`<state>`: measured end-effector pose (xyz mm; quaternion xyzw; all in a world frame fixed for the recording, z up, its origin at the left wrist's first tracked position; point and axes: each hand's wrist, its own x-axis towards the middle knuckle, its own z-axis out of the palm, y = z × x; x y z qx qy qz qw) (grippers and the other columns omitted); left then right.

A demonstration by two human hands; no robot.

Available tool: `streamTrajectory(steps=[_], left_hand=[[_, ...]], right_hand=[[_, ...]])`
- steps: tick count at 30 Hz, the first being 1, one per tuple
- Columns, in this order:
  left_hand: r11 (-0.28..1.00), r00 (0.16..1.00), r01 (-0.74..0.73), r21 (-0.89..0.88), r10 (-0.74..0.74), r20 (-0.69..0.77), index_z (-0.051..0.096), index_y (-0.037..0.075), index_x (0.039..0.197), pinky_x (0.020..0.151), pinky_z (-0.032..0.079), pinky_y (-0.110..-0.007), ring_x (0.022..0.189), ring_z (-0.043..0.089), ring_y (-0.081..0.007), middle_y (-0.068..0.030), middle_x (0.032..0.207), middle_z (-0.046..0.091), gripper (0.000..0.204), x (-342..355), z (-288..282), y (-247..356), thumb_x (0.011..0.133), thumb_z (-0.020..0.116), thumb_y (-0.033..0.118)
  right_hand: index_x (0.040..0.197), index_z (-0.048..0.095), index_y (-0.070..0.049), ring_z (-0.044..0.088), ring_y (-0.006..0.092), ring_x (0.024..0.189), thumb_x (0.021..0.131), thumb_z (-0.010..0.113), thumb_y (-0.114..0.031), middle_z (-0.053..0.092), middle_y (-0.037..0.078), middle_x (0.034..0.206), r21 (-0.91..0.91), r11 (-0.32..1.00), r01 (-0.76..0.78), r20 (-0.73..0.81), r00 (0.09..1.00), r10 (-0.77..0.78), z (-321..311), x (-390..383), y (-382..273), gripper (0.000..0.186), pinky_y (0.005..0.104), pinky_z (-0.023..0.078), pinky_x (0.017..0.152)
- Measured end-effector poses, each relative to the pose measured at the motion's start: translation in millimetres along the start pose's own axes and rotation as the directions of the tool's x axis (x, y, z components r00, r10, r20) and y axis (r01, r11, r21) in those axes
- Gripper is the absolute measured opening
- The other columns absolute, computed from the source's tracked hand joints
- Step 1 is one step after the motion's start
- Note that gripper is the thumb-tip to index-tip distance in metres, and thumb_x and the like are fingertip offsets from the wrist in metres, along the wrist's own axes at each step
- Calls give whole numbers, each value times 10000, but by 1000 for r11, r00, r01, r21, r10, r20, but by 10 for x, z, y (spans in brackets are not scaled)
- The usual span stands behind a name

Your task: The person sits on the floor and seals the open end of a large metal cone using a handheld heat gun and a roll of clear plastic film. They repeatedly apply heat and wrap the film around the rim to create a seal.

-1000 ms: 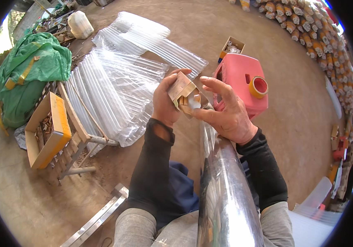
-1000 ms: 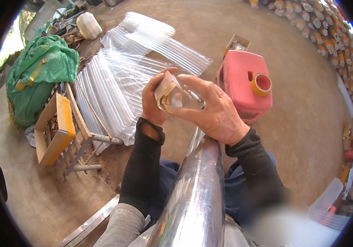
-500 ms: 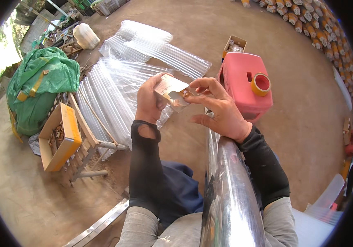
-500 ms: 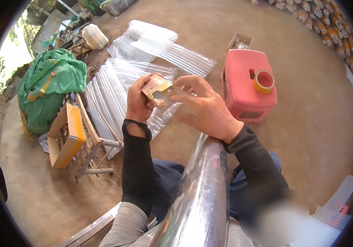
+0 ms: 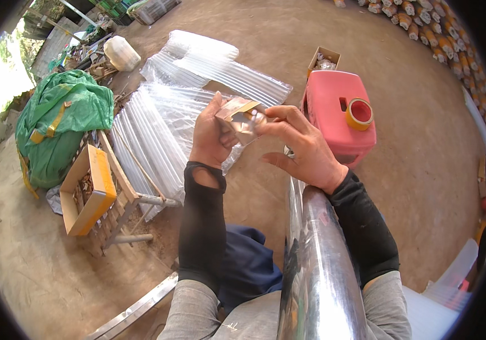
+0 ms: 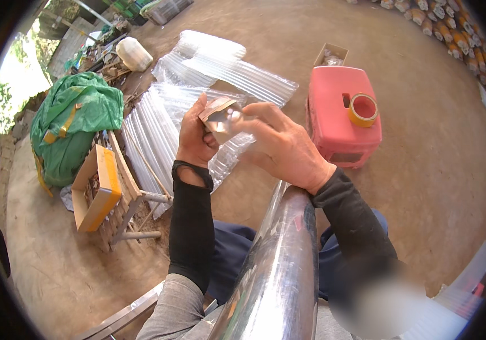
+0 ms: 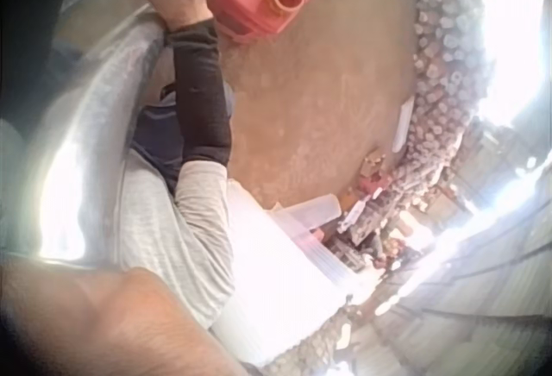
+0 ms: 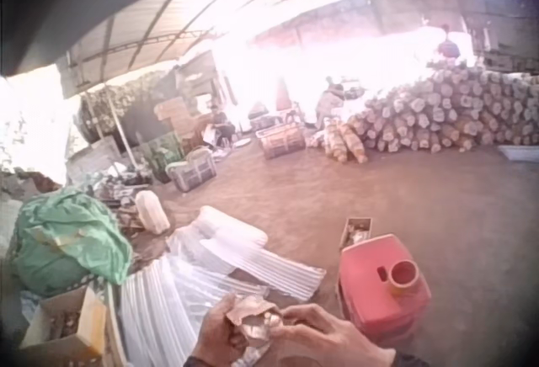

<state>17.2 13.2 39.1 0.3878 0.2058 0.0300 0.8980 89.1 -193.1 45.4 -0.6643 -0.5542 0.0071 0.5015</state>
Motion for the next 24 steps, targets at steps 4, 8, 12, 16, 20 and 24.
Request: streamTrajectory(steps=[4, 8, 12, 16, 20, 24], left_hand=[[987, 988, -150, -60, 148, -44, 585, 22, 1035, 281, 210, -150, 348, 312, -17, -49, 714, 618, 447, 55, 32, -83, 1035, 315, 378], [974, 967, -205, -98, 217, 134, 581, 31, 1074, 372, 392, -177, 487, 511, -69, -66, 807, 640, 435, 89, -90, -122, 1028, 344, 393], [965, 966, -232, -123, 244, 85, 578, 35, 1092, 550, 535, -239, 728, 646, -154, -76, 880, 649, 438, 156, -113, -197, 1017, 370, 414], [964, 967, -250, -89, 253, 21, 578, 38, 1067, 383, 340, -186, 526, 523, -69, -69, 824, 650, 452, 161, -30, -233, 1017, 360, 431], [964, 964, -266, 21, 266, 6, 580, 40, 1072, 372, 348, -193, 474, 478, -59, -48, 822, 644, 443, 172, -145, -209, 1010, 384, 433], [905, 912, -362, 221, 393, -115, 577, 64, 1053, 379, 332, -199, 485, 464, -54, -24, 778, 617, 369, 180, 116, -397, 1003, 416, 393]], right_hand=[[1296, 500, -70, 584, 318, 1089, 729, 760, -94, 533, 140, 1240, 126, 987, -97, -131, 985, 114, 70, -13, -9, 625, 382, 517, 873], [1299, 506, -60, 573, 314, 1116, 737, 761, -101, 538, 146, 1245, 128, 989, -68, -105, 991, 82, 69, -14, -5, 618, 376, 502, 905], [1277, 522, -38, 570, 313, 1128, 753, 753, -107, 545, 150, 1247, 155, 987, -38, -109, 992, 56, 84, -11, 6, 578, 372, 498, 911], [1228, 556, -14, 599, 311, 1079, 792, 723, -109, 578, 160, 1198, 157, 987, -30, -138, 989, 52, 47, 8, 5, 477, 367, 505, 888], [1134, 600, 29, 653, 305, 962, 861, 660, -105, 620, 180, 1108, 125, 985, -116, -214, 967, 141, 60, 20, 124, 310, 338, 520, 807], [1178, 548, 42, 657, 217, 959, 846, 695, -111, 617, 165, 1115, 324, 898, -299, -155, 919, 362, -1, -3, 192, 394, 300, 539, 794]])
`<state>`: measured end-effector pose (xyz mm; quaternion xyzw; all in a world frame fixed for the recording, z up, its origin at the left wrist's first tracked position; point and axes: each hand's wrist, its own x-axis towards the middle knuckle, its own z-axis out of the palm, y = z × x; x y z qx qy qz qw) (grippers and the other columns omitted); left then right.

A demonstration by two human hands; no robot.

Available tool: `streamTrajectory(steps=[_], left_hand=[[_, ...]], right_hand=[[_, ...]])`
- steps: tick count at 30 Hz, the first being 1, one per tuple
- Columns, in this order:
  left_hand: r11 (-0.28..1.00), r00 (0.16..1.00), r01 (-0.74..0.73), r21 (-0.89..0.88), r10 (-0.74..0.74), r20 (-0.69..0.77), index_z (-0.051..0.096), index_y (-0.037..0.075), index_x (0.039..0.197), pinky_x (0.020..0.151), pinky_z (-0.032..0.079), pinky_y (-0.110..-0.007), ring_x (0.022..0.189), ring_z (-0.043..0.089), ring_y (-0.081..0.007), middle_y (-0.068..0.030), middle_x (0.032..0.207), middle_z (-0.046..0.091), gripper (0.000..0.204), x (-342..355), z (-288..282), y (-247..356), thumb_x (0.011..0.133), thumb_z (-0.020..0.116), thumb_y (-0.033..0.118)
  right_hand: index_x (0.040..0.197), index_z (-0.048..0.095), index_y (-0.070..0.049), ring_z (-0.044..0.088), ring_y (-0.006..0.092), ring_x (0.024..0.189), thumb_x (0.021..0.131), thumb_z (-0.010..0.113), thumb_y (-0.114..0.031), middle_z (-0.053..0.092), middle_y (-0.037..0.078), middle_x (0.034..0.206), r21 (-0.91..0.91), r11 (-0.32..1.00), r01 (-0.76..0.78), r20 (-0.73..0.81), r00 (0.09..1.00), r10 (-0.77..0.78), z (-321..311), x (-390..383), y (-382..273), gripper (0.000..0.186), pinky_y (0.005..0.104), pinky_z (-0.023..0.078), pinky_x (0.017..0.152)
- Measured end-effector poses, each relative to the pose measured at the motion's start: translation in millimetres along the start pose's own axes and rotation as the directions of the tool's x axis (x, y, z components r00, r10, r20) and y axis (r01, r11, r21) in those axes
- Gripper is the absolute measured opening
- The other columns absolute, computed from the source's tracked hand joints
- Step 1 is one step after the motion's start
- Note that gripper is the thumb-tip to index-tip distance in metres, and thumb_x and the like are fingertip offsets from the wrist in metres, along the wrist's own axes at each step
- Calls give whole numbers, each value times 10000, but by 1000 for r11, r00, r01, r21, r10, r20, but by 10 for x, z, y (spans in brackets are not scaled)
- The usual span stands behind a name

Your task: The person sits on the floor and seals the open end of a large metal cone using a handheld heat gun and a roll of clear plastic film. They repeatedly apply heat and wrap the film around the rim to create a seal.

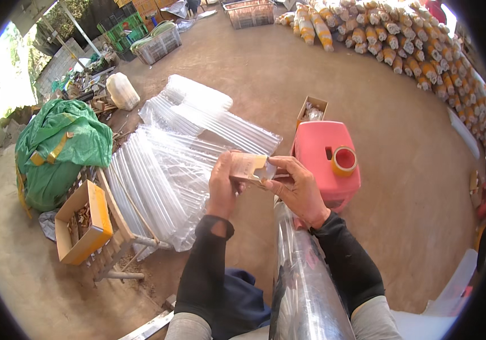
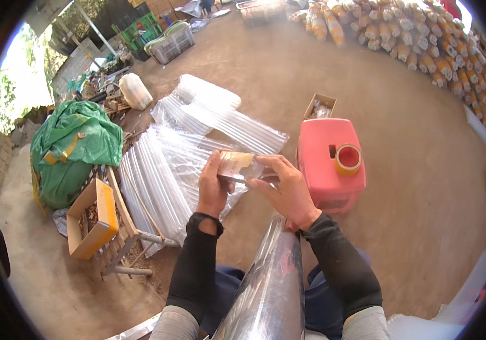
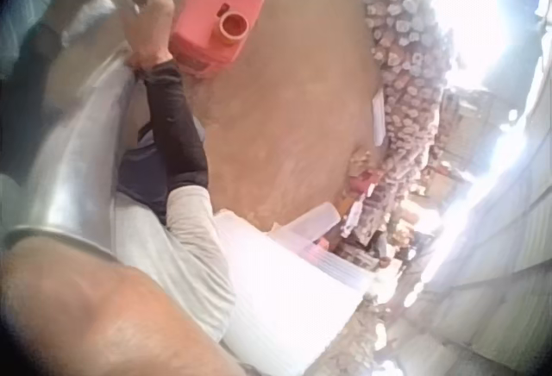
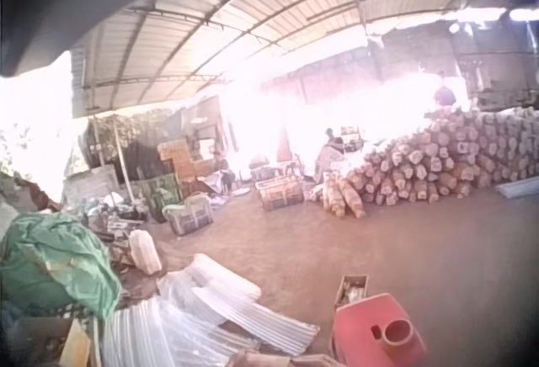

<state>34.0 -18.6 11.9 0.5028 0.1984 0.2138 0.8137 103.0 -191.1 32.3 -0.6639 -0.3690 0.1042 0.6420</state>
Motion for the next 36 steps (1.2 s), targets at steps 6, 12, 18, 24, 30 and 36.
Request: streamTrajectory(steps=[6, 12, 18, 24, 30, 36], left_hand=[[997, 997, -72, -15, 72, 26, 456, 78, 1151, 440, 449, -222, 524, 556, -110, -58, 827, 615, 265, -56, 89, -125, 989, 505, 282], [984, 978, -178, -19, 179, 106, 415, 99, 1204, 509, 503, -232, 677, 632, -136, -70, 954, 616, 260, -122, 105, -249, 990, 506, 217], [964, 963, -231, 135, 207, 170, 383, 75, 1214, 551, 512, -211, 697, 641, -122, -85, 1003, 603, 275, -286, 200, -304, 986, 502, 174], [993, 978, -95, 65, 81, 192, 416, 75, 1231, 557, 533, -243, 716, 670, -163, -98, 987, 644, 290, -300, 150, -274, 1003, 462, 249], [981, 988, 44, -190, -15, 151, 472, 105, 1217, 536, 521, -240, 696, 668, -169, -77, 980, 654, 277, -250, 110, -197, 1004, 464, 281], [989, 994, 23, -145, -8, 108, 480, 121, 1214, 486, 480, -227, 666, 659, -163, -62, 981, 652, 279, -174, -74, -235, 996, 487, 294]], right_hand=[[1333, 438, -2, 596, 154, 1028, 841, 704, -87, 587, 105, 1165, 363, 919, -155, -14, 985, 172, -40, 7, 134, 565, 272, 521, 825], [1449, 337, -38, 572, 105, 903, 888, 616, -2, 581, 58, 1142, 655, 686, -317, 187, 948, 259, -112, -14, 184, 627, 254, 499, 760], [1464, 327, -62, 543, 58, 840, 948, 552, -43, 572, 28, 1081, 274, 951, -141, -13, 989, 150, -8, -36, 174, 564, 221, 479, 714], [1413, 393, -27, 577, 51, 757, 985, 530, -177, 632, 27, 932, 486, 826, -286, -27, 939, 342, -55, -11, 204, 474, 196, 487, 634], [1378, 439, -24, 557, 61, 810, 1010, 476, -181, 598, 34, 1057, 444, 858, -257, -14, 956, 293, -85, -34, 162, 403, 193, 473, 683], [1365, 443, -10, 574, 96, 882, 960, 554, -92, 560, 51, 1170, 281, 959, -40, -60, 996, 59, -13, -14, 174, 428, 212, 484, 736]])
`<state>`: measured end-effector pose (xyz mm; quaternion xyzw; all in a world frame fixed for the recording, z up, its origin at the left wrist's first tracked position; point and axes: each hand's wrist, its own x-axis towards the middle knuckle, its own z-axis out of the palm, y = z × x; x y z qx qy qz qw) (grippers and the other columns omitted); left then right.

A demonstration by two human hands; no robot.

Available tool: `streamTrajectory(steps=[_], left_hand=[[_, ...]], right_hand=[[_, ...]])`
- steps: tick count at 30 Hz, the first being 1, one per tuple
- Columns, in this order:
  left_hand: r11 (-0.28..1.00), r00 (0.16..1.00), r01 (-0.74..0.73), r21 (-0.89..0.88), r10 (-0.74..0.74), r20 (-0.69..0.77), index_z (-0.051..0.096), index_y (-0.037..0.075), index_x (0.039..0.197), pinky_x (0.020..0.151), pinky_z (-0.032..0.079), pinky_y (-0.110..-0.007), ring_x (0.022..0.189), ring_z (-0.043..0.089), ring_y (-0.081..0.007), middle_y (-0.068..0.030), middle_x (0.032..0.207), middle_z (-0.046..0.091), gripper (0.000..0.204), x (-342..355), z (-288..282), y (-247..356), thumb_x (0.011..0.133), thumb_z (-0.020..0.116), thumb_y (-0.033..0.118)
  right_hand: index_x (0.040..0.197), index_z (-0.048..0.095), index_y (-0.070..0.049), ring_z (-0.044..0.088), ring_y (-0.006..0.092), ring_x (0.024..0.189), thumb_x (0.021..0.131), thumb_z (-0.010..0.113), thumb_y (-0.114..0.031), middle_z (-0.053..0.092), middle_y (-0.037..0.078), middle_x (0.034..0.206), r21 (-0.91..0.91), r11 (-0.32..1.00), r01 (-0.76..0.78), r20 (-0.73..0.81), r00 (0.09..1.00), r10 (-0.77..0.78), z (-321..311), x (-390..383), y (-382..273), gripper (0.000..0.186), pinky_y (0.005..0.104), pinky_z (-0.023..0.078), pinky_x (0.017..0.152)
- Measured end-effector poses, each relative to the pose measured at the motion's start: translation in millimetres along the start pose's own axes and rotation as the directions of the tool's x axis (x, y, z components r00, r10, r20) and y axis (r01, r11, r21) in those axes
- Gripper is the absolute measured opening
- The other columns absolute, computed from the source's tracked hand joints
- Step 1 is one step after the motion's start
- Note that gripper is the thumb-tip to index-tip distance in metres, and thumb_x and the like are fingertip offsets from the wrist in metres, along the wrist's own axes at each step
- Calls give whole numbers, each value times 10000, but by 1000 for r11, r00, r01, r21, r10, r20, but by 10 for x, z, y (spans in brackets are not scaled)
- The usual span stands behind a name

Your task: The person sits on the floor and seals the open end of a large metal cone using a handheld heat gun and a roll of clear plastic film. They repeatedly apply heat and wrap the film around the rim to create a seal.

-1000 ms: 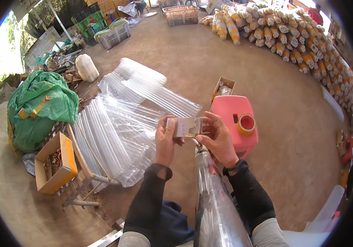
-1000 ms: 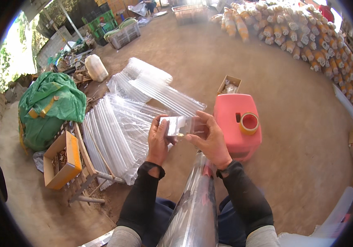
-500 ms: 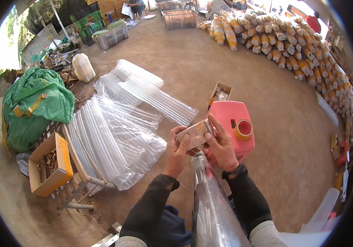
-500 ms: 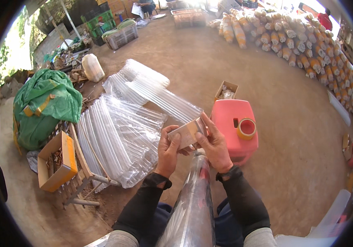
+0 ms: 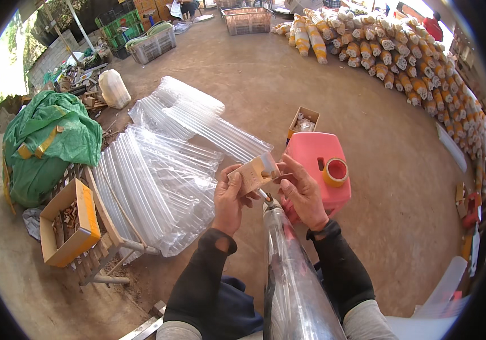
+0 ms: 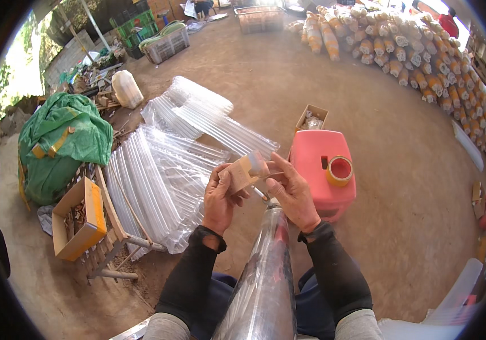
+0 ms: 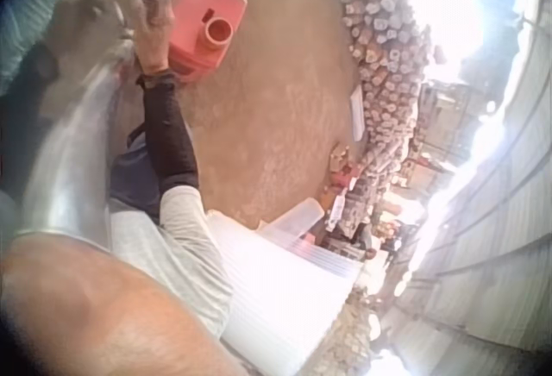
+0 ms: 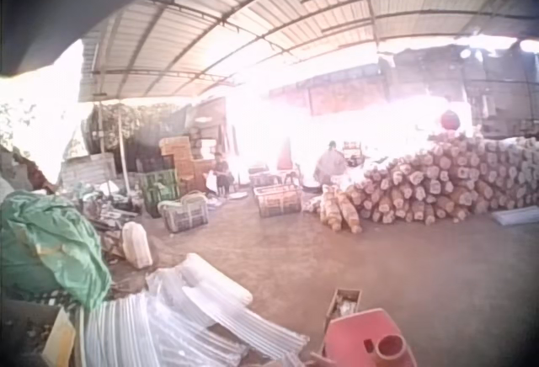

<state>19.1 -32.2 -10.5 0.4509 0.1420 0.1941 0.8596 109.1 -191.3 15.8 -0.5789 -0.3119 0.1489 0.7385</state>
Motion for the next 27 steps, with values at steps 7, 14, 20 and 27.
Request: streamTrajectory(steps=[7, 14, 20, 27], left_hand=[[967, 994, -105, 231, 100, 35, 469, 91, 1233, 520, 506, -222, 722, 686, -176, -66, 1010, 660, 283, -88, 158, 22, 981, 512, 215], [954, 994, -93, 284, 107, -34, 471, 74, 1243, 540, 524, -231, 741, 692, -179, -85, 1011, 667, 296, -118, 173, -38, 977, 516, 195], [969, 996, -60, 240, 42, 80, 474, 74, 1251, 557, 525, -228, 741, 687, -172, -80, 1008, 662, 302, -132, 123, -6, 976, 519, 190], [947, 991, -77, 311, 37, 130, 425, 89, 1344, 577, 525, -234, 775, 674, -158, -85, 1055, 645, 390, -160, 19, -57, 979, 519, 185]], right_hand=[[1307, 492, 11, 589, 112, 942, 919, 581, -7, 555, 83, 1215, -110, 991, -82, 23, 996, 85, -126, -19, 79, 398, 232, 494, 801], [1271, 532, 3, 572, 80, 920, 934, 563, -10, 610, 35, 1082, 114, 987, -116, -43, 992, 121, 69, -53, 2, 339, 219, 483, 781], [1319, 486, -34, 557, 79, 911, 957, 552, -63, 596, 45, 1058, 39, 980, -196, 91, 977, 192, -101, -21, 142, 370, 215, 487, 724], [1338, 471, -63, 578, 87, 890, 958, 538, -52, 608, 46, 1022, 95, 970, -224, 85, 973, 216, 38, -72, 113, 385, 215, 502, 727]])
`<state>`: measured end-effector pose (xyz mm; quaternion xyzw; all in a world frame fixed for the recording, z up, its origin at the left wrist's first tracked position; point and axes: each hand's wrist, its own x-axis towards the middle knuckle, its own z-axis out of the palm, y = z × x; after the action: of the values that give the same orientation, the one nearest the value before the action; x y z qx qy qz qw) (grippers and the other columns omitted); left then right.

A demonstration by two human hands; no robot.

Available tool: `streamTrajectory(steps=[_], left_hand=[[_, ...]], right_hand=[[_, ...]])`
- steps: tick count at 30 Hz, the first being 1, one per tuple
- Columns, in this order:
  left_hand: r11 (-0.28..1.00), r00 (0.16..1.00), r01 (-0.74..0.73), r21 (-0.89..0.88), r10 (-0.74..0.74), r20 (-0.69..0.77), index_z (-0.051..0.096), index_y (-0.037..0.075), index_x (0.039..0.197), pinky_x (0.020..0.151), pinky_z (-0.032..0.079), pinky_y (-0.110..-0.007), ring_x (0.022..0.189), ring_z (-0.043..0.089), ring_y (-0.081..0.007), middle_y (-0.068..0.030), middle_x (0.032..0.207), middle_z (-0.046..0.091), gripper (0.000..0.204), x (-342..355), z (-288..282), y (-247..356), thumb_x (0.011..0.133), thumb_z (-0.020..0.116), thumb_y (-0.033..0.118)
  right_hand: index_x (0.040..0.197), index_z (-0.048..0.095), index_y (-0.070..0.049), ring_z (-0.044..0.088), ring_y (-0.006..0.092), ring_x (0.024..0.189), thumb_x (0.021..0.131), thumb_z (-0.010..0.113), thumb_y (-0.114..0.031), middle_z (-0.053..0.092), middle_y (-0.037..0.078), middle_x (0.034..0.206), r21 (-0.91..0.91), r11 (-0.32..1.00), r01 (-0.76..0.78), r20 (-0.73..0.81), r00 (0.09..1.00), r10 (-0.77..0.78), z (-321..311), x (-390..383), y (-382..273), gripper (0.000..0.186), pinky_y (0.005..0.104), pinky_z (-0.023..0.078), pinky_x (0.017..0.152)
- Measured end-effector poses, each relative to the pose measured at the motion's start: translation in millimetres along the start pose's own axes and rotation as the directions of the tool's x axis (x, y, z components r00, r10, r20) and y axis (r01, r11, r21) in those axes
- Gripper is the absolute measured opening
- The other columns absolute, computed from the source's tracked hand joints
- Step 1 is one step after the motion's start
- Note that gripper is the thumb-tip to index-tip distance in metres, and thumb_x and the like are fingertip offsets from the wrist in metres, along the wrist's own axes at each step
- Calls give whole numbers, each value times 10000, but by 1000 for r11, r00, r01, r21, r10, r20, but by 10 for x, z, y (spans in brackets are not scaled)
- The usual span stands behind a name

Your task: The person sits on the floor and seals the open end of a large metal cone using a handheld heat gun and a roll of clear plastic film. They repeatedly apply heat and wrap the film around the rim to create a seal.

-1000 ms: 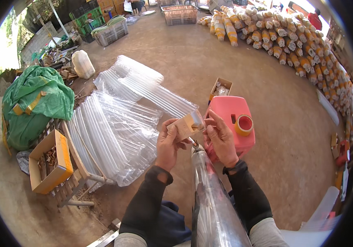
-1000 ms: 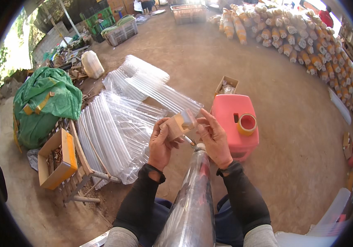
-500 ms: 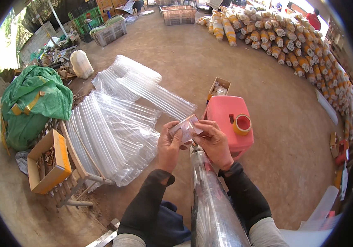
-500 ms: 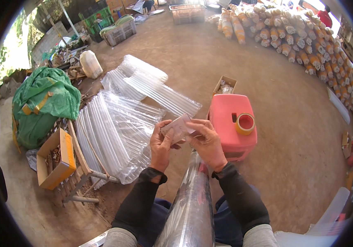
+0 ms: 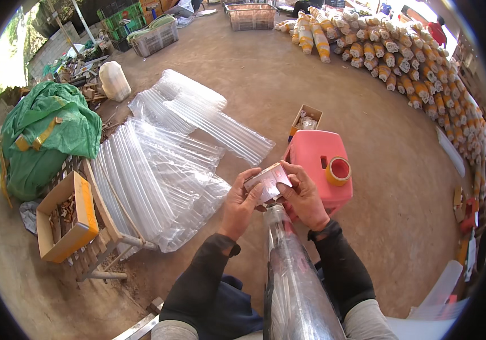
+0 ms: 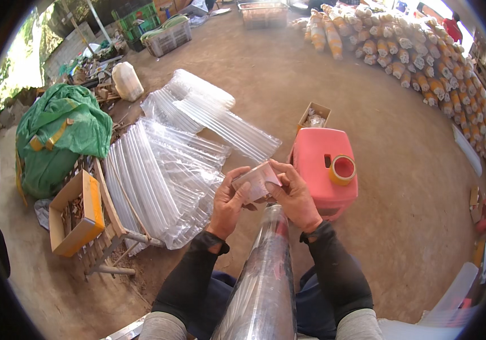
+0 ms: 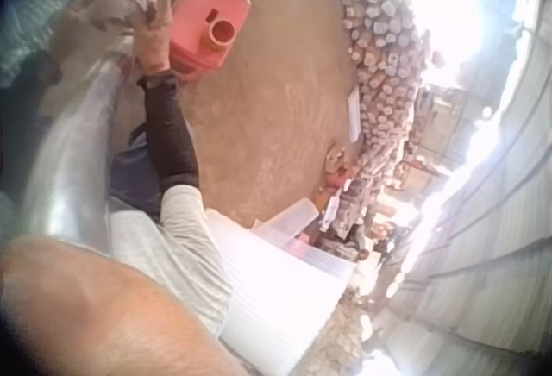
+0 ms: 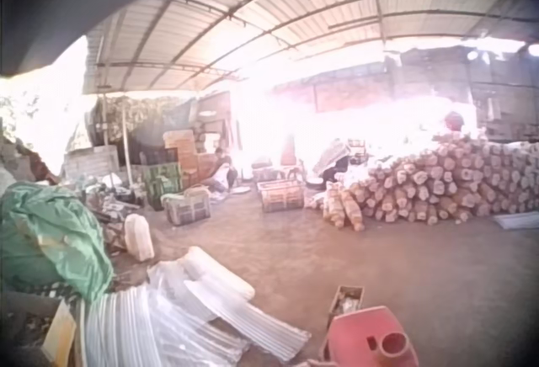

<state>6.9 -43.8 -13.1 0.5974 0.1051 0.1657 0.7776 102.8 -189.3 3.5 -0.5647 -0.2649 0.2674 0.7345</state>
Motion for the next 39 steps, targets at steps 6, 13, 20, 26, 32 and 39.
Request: streamTrajectory(steps=[6, 13, 20, 26, 32, 39], left_hand=[[982, 991, -119, 148, 127, -46, 341, 83, 1442, 763, 506, -297, 987, 627, -188, -132, 1126, 620, 561, -254, 60, 118, 973, 532, 324], [720, 618, -691, 65, 541, 571, 417, -25, 1364, 980, 409, -466, 1173, 526, -386, -257, 1306, 505, 913, -692, -71, 486, 796, 556, 676], [595, 583, -793, 134, 676, 450, 230, 85, 1478, 965, 434, -528, 1136, 558, -443, -275, 1288, 511, 671, -882, 63, 387, 898, 569, 86], [573, 558, -811, 122, 693, 457, 243, 91, 1470, 916, 481, -515, 1094, 587, -432, -262, 1238, 548, 662, -772, -39, 340, 890, 558, 35], [577, 582, -797, 181, 651, 487, 261, 82, 1452, 880, 503, -515, 1058, 606, -426, -265, 1213, 560, 643, -719, -203, 320, 883, 559, 40], [589, 584, -790, 168, 641, 498, 269, 81, 1446, 869, 510, -510, 1041, 612, -422, -266, 1202, 566, 668, -701, -262, 260, 856, 579, 42]], right_hand=[[1393, 424, -70, 582, 75, 904, 952, 522, -38, 616, 44, 1047, 9, 998, -68, -154, 986, 69, -204, 3, -60, 454, 227, 509, 712], [1269, 521, -73, 587, 50, 779, 966, 535, -132, 626, 9, 955, -116, 991, -67, -402, 916, 15, -591, -34, -126, 309, 191, 475, 622], [1269, 530, -75, 602, 73, 789, 961, 537, -123, 632, 22, 958, -202, 941, -273, -337, 921, 195, -914, -223, 17, 312, 212, 510, 673], [1166, 565, -55, 604, 99, 842, 931, 580, -120, 621, 22, 979, -172, 875, -453, -178, 888, 425, -771, -673, 146, 245, 269, 536, 689], [1257, 562, -58, 604, 150, 903, 931, 601, -156, 629, 71, 1043, -456, 611, -647, 340, 508, 792, -616, -1183, 303, 342, 284, 534, 740], [1260, 571, -68, 595, 154, 974, 906, 619, -165, 648, 66, 1093, -666, 600, -443, 554, 245, 796, -372, -1572, 479, 369, 304, 516, 824]])
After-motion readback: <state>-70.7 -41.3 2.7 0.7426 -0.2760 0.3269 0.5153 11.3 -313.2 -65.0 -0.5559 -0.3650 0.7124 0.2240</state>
